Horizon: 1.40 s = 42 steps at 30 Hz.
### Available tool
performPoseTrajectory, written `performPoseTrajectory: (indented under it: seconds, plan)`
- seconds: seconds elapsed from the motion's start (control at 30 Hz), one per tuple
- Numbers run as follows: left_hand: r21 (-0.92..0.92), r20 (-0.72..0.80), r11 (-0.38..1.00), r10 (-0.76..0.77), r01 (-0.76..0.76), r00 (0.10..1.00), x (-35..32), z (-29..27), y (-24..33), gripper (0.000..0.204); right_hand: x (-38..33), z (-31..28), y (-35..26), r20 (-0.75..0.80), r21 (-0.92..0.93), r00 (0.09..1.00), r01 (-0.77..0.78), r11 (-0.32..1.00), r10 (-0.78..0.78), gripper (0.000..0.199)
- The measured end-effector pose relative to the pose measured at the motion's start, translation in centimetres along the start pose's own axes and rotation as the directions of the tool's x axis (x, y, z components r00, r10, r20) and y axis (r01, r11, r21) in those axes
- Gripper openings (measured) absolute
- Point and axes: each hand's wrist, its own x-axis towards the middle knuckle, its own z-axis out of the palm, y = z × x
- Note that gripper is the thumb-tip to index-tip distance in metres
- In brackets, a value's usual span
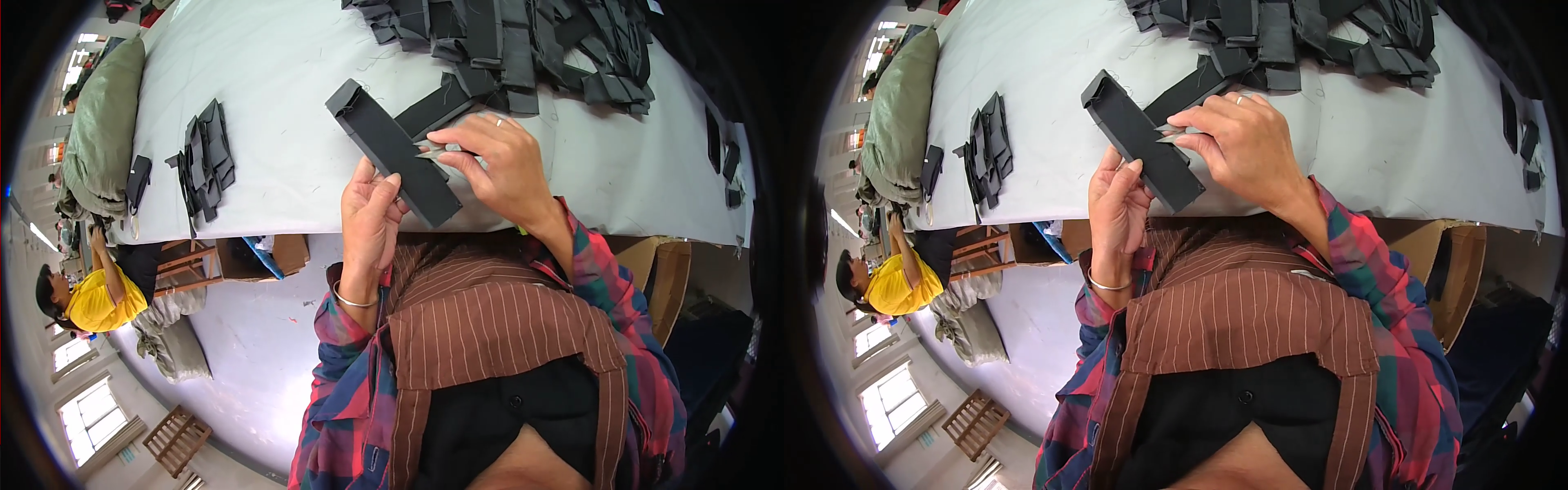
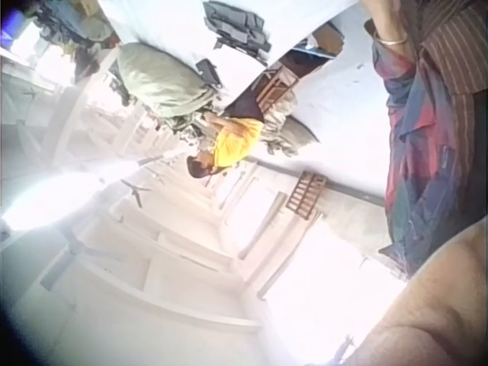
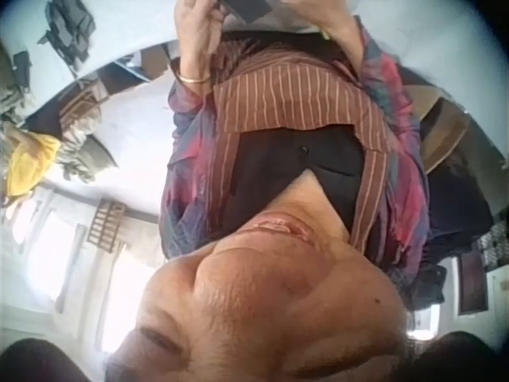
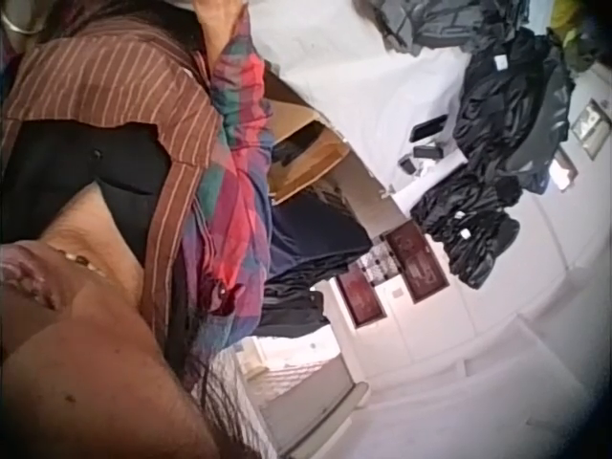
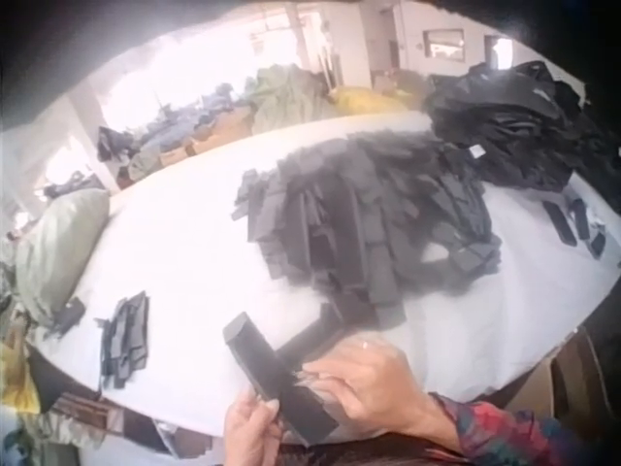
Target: Trim excess material from black fabric straps using snips.
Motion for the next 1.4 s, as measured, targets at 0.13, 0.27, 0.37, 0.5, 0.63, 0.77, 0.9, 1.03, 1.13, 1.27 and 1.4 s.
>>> performPoseTrajectory:
  seconds: [0.13, 0.27, 0.37, 0.5, 0.63, 0.77, 0.9, 1.03, 1.13, 1.27, 1.4]
  plan:
    - [-0.01, -0.032, 1.0, 0.015, -0.015, 0.999, -0.2, 1.4, 0.7, 0.04, -0.4, -0.7, -1.0, 0.024, -0.005, 1.0, -0.013, 1.0, 0.013, 0.018]
    - [0.098, -0.05, 0.995, -0.007, 0.012, 0.999, -0.3, 1.2, 0.8, 0.044, -0.6, -0.7, -0.6, 0.07, 0.026, 0.998, -0.011, 1.0, 0.009, 0.017]
    - [0.105, -0.014, 0.994, -0.039, 0.04, 0.999, -0.4, 0.9, 0.9, 0.045, -0.6, -1.1, -0.1, 0.17, 0.048, 0.984, 0.05, 0.998, -0.057, 0.019]
    - [0.151, -0.012, 0.987, -0.055, 0.056, 0.998, -0.2, 0.8, 0.8, 0.041, -0.4, -1.4, 0.4, 0.187, 0.094, 0.975, 0.106, 0.99, -0.122, 0.017]
    - [0.148, -0.027, 0.985, -0.082, 0.085, 0.996, -0.2, 0.8, 0.7, 0.041, -0.4, -1.4, 0.5, 0.213, 0.133, 0.964, 0.134, 0.982, -0.16, 0.016]
    - [0.124, -0.037, 0.982, -0.137, 0.141, 0.99, -0.3, 0.9, 0.4, 0.042, -1.0, -1.5, 0.8, 0.263, 0.178, 0.958, 0.072, 0.981, -0.118, 0.015]
    - [0.144, -0.02, 0.979, -0.145, 0.146, 0.989, -0.5, 0.9, 0.0, 0.043, -1.1, -0.8, 1.0, 0.108, 0.247, 0.994, -0.057, 0.967, 0.031, 0.014]
    - [0.116, 0.018, 0.98, -0.165, 0.162, 0.986, -0.9, 1.9, -0.3, 0.047, -0.4, 0.4, 1.3, -0.058, 0.109, 0.985, -0.154, 0.982, 0.161, 0.014]
    - [0.089, 0.047, 0.977, -0.197, 0.192, 0.979, -1.1, 1.8, -0.3, 0.046, -0.3, 0.4, 1.3, -0.07, 0.009, 0.986, -0.148, 0.989, 0.148, 0.015]
    - [0.088, 0.048, 0.977, -0.201, 0.196, 0.978, -1.2, 2.1, -0.5, 0.047, -0.5, 0.5, 1.4, -0.093, -0.03, 0.988, -0.13, 0.991, 0.126, 0.016]
    - [0.067, 0.051, 0.981, -0.184, 0.18, 0.982, -1.5, 2.5, -0.7, 0.049, -0.7, 0.8, 1.3, -0.115, -0.045, 0.984, -0.14, 0.989, 0.135, 0.013]
